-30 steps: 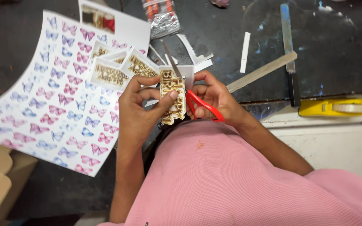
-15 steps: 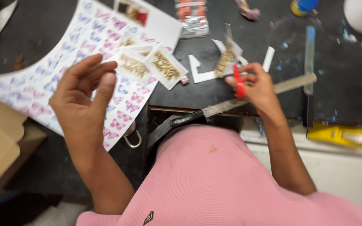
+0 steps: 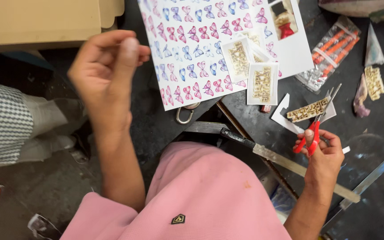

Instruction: The person uses red-handled scissors to cut gold 'Happy Birthday' letter stickers from their white backing sheets. They handle several sticker sheets, trimming around the letters and placing finished pieces on the table.

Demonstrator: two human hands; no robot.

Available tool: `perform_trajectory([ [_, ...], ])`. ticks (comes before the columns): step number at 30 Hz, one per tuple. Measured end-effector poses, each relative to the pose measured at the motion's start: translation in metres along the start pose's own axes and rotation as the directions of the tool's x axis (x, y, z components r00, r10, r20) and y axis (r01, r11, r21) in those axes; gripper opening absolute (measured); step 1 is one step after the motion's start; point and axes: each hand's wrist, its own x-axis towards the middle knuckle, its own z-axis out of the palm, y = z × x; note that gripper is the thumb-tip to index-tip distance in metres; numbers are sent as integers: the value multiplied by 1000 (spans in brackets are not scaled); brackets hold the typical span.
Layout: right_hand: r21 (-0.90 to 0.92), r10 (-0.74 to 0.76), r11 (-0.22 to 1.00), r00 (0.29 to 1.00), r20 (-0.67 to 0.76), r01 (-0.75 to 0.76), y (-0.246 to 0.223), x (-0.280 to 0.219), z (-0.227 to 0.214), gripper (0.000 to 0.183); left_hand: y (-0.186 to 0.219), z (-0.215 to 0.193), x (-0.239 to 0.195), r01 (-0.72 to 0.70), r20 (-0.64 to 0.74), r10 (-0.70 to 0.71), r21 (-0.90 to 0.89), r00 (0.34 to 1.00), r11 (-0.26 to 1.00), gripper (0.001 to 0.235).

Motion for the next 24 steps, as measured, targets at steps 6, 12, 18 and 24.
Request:
perform_trajectory([
  [6,-421,-172,896,985,-31,143,-3,29,-9,37,22,-39,-14,-100,-206,128,138,970,985,9],
  [12,12,-86,996,996,26,86,-17,29,-10,32,25,-17,-34,18,-197,-1,85,981,996,11],
  [18,465,-78,883,955,288,-68,-37,-2,6,47,5,70,-37,238,147,-265,178,953,955,25],
  [24,610,-249,786,850,465,-104,-41,-39,24,73,-9,166,-53,-225,570,-13,344,821,912,39],
])
